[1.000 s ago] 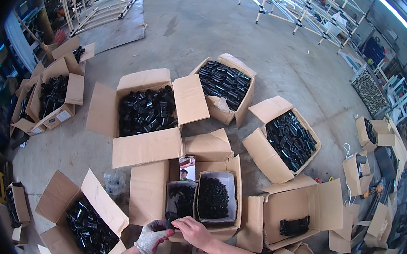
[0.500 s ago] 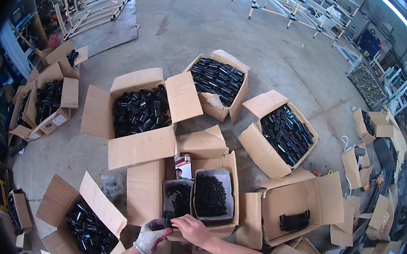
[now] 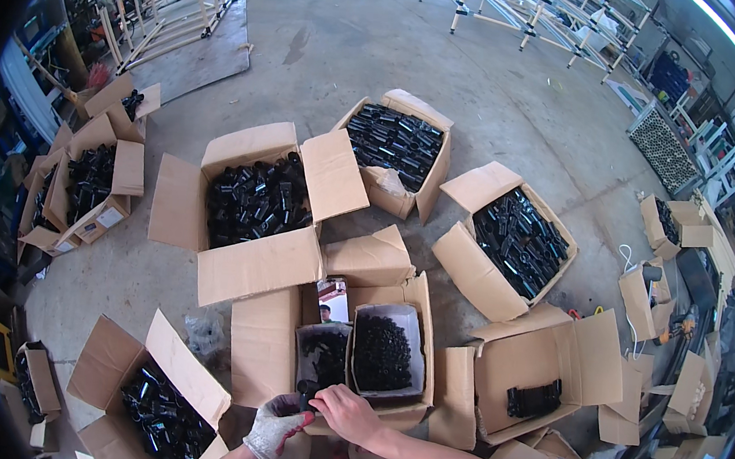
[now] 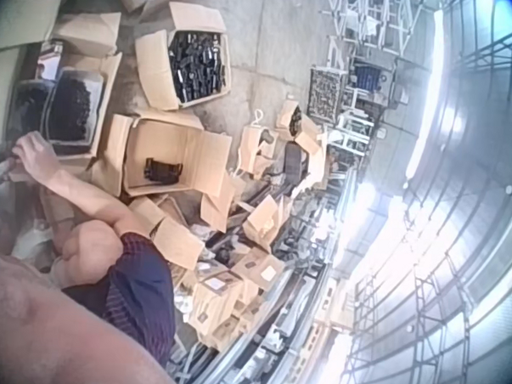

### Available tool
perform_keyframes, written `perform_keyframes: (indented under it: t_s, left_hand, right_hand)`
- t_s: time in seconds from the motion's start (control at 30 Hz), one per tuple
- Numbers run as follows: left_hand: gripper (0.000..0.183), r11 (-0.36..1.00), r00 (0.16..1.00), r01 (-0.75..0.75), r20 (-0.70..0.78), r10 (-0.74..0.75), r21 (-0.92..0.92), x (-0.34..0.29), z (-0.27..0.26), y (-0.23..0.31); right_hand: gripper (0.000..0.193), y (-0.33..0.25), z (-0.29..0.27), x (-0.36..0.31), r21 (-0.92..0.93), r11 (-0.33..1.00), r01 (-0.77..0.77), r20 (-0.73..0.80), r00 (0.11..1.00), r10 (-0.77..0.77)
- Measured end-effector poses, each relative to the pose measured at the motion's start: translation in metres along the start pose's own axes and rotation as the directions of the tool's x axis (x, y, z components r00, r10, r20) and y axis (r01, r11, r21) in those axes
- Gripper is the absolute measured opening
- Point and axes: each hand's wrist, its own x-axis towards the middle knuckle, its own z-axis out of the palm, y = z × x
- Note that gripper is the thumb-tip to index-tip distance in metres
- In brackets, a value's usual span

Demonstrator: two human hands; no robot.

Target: The person assembles small black metal components by hand, inserting a small screw into a hole in a curved metal piece while sitting on the floor surrounded by boxes of similar parts.

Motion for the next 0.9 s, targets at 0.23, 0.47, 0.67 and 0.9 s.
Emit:
perform_keyframes:
  t_s: [0.23, 0.47, 0.67, 0.9]
  left_hand:
    - [0.043, 0.994, 0.996, -0.086, 0.004, 0.086, 0.069, 0.005, 0.000, -0.007]
    - [0.046, 0.999, 0.999, -0.043, -0.015, 0.044, 0.010, 0.006, -0.005, -0.002]
    - [0.054, 0.999, 0.999, -0.006, -0.051, 0.008, 0.042, -0.001, 0.001, 0.009]
    - [0.056, 0.999, 0.998, -0.020, -0.059, 0.021, 0.028, 0.000, -0.001, 0.003]
  right_hand:
    - [0.020, -0.005, 0.001, 0.002, -0.011, 0.997, -0.077, 0.043, 0.996, 0.078]
    - [0.019, -0.003, 0.013, 0.008, 0.073, 0.994, -0.083, 0.014, 0.996, 0.083]
    - [0.014, -0.011, 0.015, 0.002, 0.346, 0.876, -0.335, 0.030, 0.937, 0.347]
    - [0.017, -0.008, 0.013, 0.004, 0.391, 0.871, -0.296, 0.001, 0.947, 0.322]
